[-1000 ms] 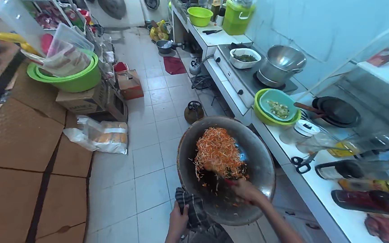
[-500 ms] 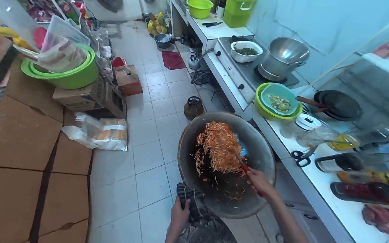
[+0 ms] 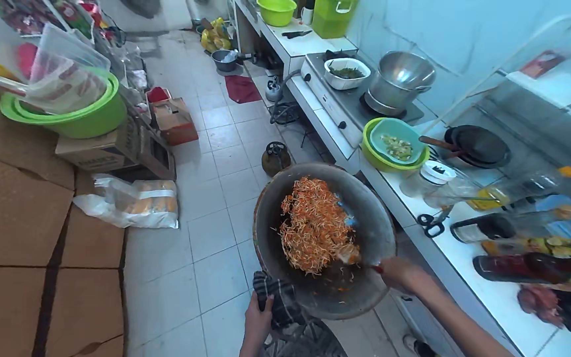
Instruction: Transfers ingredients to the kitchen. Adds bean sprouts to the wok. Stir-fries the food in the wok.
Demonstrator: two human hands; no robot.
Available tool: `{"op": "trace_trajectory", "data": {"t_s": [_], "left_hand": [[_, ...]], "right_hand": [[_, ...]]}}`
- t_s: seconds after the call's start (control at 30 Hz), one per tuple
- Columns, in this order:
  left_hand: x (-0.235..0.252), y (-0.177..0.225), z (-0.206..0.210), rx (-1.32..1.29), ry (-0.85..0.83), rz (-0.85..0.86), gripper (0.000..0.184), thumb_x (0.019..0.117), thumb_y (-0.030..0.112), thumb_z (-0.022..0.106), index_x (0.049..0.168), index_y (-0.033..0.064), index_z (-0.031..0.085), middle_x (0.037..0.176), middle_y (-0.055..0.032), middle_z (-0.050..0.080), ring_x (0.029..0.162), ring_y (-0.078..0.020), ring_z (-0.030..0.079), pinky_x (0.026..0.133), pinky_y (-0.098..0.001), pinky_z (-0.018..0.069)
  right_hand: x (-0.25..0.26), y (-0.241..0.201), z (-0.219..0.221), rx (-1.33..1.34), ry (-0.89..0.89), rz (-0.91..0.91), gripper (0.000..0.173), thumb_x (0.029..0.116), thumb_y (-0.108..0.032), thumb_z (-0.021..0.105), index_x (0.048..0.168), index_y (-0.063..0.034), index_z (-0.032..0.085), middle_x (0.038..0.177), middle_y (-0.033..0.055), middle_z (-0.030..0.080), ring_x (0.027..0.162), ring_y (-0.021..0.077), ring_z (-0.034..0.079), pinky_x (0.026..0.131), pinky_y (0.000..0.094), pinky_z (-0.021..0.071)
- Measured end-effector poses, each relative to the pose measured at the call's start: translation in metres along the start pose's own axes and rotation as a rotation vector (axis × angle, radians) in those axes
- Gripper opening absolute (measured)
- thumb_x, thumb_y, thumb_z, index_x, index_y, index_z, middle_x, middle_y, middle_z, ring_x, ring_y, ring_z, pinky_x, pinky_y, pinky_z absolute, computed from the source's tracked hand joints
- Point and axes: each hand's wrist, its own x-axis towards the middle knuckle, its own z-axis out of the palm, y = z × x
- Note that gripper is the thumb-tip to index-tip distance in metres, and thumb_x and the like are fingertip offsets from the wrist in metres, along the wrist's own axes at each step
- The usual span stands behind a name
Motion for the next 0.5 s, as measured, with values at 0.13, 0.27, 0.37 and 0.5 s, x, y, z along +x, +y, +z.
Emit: {"op": "trace_trajectory", "data": {"t_s": [0.13,0.27,0.37,0.5], "left_hand": [[0.006,-0.002,-0.001,-0.022,0.002,0.031,0.048,0.1002,0.019,0.066,0.140,-0.0031,0.052,0.123,-0.0210,0.068,0.115,-0.0277,0.068,0.104,-0.0471,0.0518],[0.010,-0.002,-0.004,-0.026,0.023,0.026,0.048,0.1002,0.019,0.066,0.141,-0.0027,0.052,0.124,-0.0214,0.068,0.116,-0.0283,0.067,0.105,-0.0478,0.0513],[0.011,-0.001,-0.004,-0.009,0.031,0.016,0.047,0.1004,0.019,0.066,0.141,-0.0021,0.052,0.121,-0.0202,0.069,0.114,-0.0274,0.068,0.103,-0.0475,0.0520],[0.010,0.002,-0.004,0.011,0.029,-0.003,0.049,0.1003,0.019,0.066,0.141,-0.0027,0.051,0.122,-0.0210,0.069,0.115,-0.0286,0.068,0.104,-0.0483,0.0514]], "right_hand": [[0.078,-0.023,-0.009,0.016,0.347,-0.057,0.039,0.1032,-0.016,0.051,0.141,-0.0081,0.057,0.127,0.0278,0.065,0.118,0.0475,0.063,0.093,0.0660,0.0519],[0.073,-0.010,-0.013,-0.223,0.388,-0.224,0.059,0.1062,-0.014,0.047,0.162,-0.0281,0.033,0.115,0.0300,0.068,0.107,0.0511,0.066,0.087,0.0647,0.0524],[0.034,0.034,-0.016,-0.288,0.367,-0.244,0.062,0.1026,-0.014,0.053,0.155,-0.0440,0.042,0.118,0.0243,0.070,0.107,0.0479,0.066,0.086,0.0652,0.0520],[0.002,0.054,-0.032,-0.188,0.050,-0.121,0.038,0.1020,-0.020,0.061,0.139,-0.0127,0.062,0.123,0.0254,0.067,0.112,0.0445,0.066,0.095,0.0637,0.0510]]}}
